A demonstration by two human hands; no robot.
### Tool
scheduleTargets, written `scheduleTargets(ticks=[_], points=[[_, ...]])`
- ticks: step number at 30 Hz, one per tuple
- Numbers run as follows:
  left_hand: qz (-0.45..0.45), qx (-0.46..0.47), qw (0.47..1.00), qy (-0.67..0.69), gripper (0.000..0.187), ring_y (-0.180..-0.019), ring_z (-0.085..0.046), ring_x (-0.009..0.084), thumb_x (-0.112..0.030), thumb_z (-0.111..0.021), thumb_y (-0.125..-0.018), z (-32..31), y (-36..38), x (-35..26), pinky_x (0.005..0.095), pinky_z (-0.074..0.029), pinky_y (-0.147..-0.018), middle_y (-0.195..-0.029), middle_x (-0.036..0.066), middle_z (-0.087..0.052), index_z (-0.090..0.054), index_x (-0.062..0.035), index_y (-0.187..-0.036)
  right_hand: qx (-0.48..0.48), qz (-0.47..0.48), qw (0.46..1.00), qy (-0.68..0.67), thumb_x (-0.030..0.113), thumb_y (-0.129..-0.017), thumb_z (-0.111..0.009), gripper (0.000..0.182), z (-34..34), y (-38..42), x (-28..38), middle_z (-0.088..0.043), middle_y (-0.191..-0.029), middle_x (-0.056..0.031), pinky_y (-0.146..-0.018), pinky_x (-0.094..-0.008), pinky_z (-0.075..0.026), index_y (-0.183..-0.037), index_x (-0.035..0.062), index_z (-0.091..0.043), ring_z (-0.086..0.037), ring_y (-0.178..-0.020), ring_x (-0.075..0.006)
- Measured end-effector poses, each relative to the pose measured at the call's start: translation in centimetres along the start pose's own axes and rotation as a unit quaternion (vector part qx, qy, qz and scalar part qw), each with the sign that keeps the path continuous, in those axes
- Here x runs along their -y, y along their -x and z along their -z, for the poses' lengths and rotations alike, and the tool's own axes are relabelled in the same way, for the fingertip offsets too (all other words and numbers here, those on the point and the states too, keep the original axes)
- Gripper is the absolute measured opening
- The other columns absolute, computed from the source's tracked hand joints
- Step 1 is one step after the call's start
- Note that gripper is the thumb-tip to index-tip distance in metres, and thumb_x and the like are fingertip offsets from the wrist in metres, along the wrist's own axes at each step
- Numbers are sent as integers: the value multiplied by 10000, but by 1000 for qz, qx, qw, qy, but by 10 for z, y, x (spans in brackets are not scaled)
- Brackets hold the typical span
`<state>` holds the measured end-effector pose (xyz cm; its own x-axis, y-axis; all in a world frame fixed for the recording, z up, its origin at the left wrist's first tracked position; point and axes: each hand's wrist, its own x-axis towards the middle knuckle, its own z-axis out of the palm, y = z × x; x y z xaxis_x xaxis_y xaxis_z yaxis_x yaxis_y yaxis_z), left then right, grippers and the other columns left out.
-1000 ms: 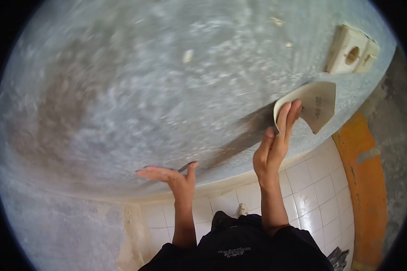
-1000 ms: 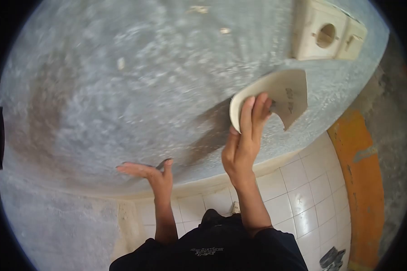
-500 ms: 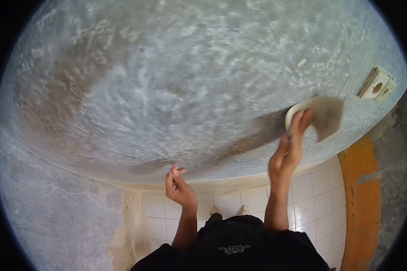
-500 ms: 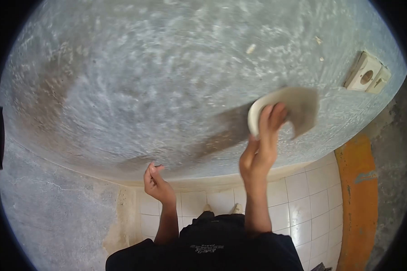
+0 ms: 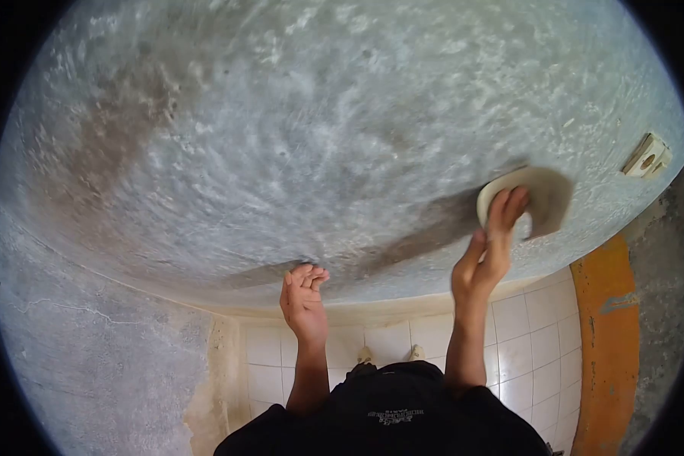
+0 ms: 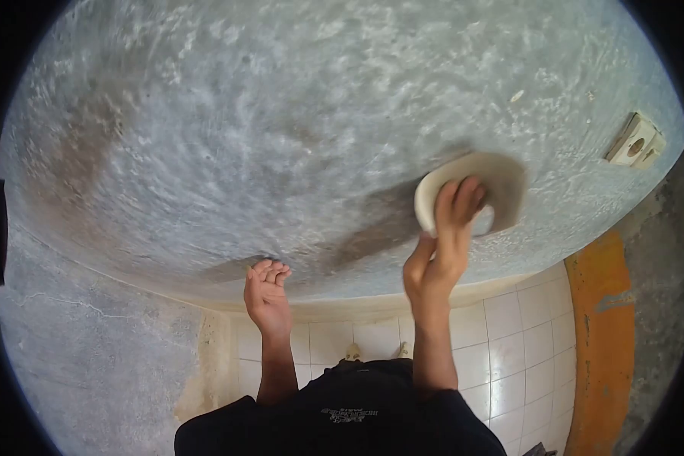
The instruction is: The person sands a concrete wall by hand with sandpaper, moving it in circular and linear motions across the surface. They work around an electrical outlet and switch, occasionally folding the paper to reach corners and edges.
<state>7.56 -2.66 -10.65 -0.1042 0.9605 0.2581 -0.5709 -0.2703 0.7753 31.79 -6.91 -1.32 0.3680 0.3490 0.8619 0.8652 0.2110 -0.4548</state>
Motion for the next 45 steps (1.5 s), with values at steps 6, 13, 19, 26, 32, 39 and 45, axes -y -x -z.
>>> scheduleTargets(ticks=[6,13,19,26,32,39,45], points=[[21,20,1000,-10,413,-940,-616,231,-338,-390,-1054,8,-4,-7,367,-470,-873,-1011,134,-650,-586,17,-1135,-71,11,997,-8,-4,-955,-430,488,-1,-31,11,-298,-1537,-288,-1168,-534,-214,-1440,-57,-415,-223,-1438,-474],[23,-32,998,-54,364,-934,-606,206,-307,-438,-1038,25,-9,-4,349,-466,-868,-982,108,-646,-602,13,-1094,-39,5,999,19,-5,-943,-442,507,-14,6,4,-299,-1532,-297,-1170,-537,-206,-1443,-76,-395,-220,-1437,-480],[19,-48,995,-83,322,-923,-604,190,-274,-469,-1024,27,-8,-4,336,-455,-869,-962,94,-643,-604,14,-1079,-52,24,998,13,14,-963,-430,472,-4,-22,4,-323,-1522,-289,-1174,-530,-203,-1429,-63,-429,-229,-1439,-465],[26,-64,992,-107,325,-909,-601,167,-287,-468,-1033,28,-9,-6,338,-454,-878,-939,71,-649,-623,-3,-1056,-90,36,995,5,-8,-944,-433,475,19,-75,5,-340,-1527,-254,-1183,-519,-190,-1416,-34,-466,-232,-1450,-427],[21,-92,990,-102,273,-921,-576,147,-271,-469,-1031,21,-9,-4,328,-443,-874,-956,42,-601,-607,-37,-1061,-52,100,990,88,-76,-902,-443,509,28,-75,-12,-393,-1505,-219,-1176,-521,-234,-1404,-7,-493,-265,-1443,-390],[14,-65,991,-120,222,-945,-537,127,-244,-467,-1025,20,-5,-3,321,-429,-871,-982,26,-560,-586,-61,-1064,-24,139,987,80,-95,-836,-485,594,37,-94,-1,-414,-1503,-161,-1193,-531,-207,-1403,76,-522,-289,-1441,-367],[12,-47,990,-130,224,-969,-525,130,-260,-454,-1024,21,-4,-2,329,-411,-888,-992,16,-545,-566,-86,-1109,19,156,983,98,-23,-951,-433,425,33,-101,22,-454,-1473,-200,-1164,-512,-265,-1358,4,-555,-319,-1428,-379]])
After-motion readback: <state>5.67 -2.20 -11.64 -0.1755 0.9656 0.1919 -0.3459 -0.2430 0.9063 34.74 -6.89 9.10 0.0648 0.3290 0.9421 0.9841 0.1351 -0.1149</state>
